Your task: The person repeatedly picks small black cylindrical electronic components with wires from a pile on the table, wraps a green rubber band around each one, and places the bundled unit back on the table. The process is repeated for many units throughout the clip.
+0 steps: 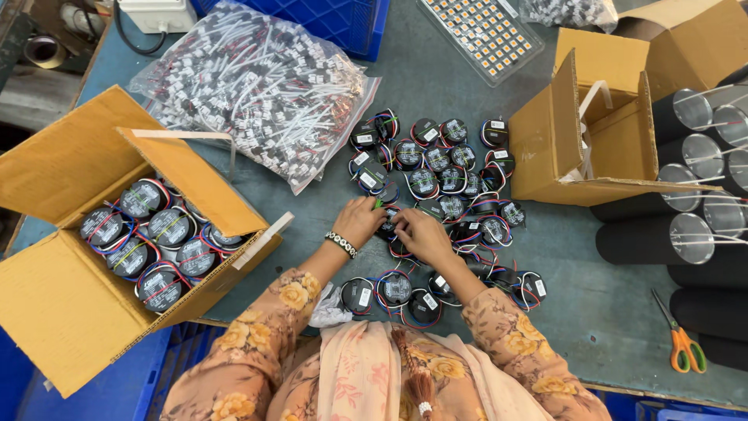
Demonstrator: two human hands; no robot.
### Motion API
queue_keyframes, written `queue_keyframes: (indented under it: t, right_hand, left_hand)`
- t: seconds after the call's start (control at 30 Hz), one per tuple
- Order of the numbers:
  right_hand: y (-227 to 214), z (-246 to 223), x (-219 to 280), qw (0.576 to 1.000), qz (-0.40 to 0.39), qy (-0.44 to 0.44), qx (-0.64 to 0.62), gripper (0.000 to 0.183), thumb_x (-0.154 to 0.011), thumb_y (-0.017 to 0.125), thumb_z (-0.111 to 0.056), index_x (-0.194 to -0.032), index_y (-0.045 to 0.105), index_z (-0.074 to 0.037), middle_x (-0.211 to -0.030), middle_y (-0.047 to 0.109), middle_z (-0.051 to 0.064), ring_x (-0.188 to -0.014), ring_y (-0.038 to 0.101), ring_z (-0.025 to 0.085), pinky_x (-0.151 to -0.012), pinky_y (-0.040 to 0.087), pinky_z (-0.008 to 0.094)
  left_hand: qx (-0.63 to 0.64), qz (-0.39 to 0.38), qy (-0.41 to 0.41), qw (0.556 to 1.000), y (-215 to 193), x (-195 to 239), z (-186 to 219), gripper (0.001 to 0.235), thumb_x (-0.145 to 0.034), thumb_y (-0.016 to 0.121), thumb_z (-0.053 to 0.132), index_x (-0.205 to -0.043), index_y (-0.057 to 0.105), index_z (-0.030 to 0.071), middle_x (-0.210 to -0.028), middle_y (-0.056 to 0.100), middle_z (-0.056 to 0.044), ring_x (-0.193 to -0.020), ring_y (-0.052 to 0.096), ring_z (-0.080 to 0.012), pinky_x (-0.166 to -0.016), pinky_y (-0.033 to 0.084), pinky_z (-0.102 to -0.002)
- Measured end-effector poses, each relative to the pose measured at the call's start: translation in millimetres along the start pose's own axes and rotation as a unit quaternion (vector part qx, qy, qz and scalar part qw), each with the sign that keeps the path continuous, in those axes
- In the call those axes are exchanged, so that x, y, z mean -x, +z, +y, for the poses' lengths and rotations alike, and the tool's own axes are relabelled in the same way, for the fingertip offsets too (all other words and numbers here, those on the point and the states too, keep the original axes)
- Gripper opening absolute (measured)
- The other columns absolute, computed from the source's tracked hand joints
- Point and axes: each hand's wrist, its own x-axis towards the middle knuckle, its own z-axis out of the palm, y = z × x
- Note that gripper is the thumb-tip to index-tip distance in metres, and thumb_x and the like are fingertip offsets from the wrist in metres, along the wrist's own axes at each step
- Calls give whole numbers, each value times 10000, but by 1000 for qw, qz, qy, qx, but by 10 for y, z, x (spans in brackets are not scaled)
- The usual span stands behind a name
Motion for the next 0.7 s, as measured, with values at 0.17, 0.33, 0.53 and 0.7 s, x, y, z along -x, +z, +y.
queue_keyframes:
  t: [0.17,0.33,0.53,0.7]
  right_hand:
    - [-26,24,150,987,85,-132,18,623,-748,844,-202,-1309,588,-111,-1293,601,95,-1144,617,312,-894,539,426]
    - [23,-129,101,988,35,-108,106,880,-663,891,-276,-1433,501,-104,-1433,547,76,-1202,524,333,-1008,454,429]
    - [141,-82,160,977,54,-177,105,798,-644,892,-396,-1308,579,-83,-1326,604,87,-1183,532,335,-977,409,470]
    - [120,15,279,983,35,-119,134,615,-688,897,-530,-1029,658,-77,-1056,638,97,-1074,584,315,-978,440,431]
  left_hand:
    - [-78,-31,124,989,144,-170,-199,93,-860,679,170,-896,657,87,-931,612,-82,-951,622,-268,-805,503,-416]
    - [55,-58,37,996,156,-85,-188,200,-796,711,220,-890,622,68,-927,620,-126,-921,620,-319,-791,512,-436]
    - [378,-112,-294,871,194,261,53,169,-904,610,237,-912,585,71,-744,621,-87,-619,609,-203,-588,489,-367]
    - [370,-140,-222,891,-72,476,257,181,-985,611,246,-934,632,74,-704,603,-58,-629,524,-115,-566,457,-334]
